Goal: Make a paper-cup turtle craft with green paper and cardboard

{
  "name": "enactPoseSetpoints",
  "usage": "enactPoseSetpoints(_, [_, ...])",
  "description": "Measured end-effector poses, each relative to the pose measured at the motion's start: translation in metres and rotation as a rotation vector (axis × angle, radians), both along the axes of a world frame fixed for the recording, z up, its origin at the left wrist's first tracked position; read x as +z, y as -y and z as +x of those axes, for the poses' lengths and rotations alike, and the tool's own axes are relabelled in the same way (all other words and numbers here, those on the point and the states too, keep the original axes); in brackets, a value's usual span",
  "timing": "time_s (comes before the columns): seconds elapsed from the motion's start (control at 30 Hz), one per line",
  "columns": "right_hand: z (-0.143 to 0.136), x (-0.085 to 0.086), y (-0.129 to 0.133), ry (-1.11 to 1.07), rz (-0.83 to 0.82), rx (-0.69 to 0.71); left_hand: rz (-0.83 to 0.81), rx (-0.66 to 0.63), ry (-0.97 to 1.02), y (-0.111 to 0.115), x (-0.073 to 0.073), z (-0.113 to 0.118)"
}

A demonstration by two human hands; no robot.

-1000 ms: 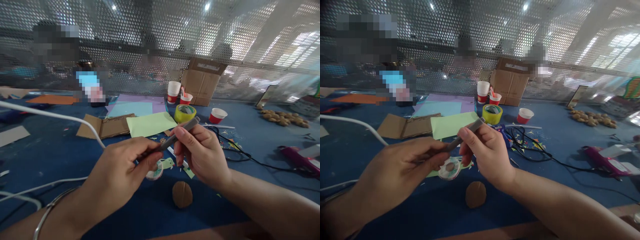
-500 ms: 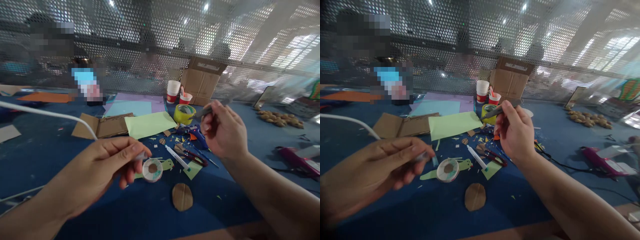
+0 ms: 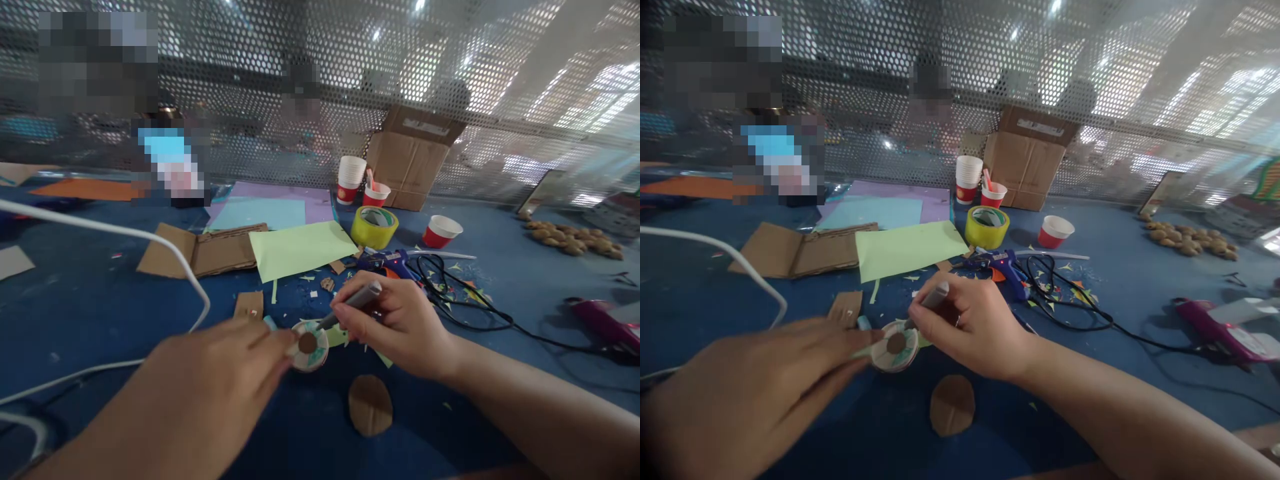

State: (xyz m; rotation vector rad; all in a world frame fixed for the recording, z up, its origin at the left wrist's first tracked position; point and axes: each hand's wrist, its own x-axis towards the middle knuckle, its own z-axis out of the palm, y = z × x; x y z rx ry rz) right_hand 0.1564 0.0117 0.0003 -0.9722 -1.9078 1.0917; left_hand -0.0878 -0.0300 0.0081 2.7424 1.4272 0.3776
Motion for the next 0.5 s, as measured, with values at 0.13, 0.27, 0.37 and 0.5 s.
enactPoseSetpoints(0.13, [-0.003, -0.002, -0.001, 0.051, 0.03, 0.029, -0.053, -0.096, -0.087, 0.013, -0.01, 0.009])
enactPoseSetpoints(0.27, [-0.006, -0.003, -0.001, 0.108, 0.084, 0.053, -0.106, -0.093, -0.124, 0.013, -0.009, 0.013])
enactPoseSetpoints(0.37, [-0.007, -0.003, -0.001, 0.129, 0.119, 0.051, -0.15, -0.076, -0.141, 0.012, -0.005, 0.014])
enactPoseSetpoints(0.5, [-0.005, -0.005, -0.002, 0.138, 0.131, 0.054, -0.221, -0.052, -0.122, 0.01, -0.002, 0.013])
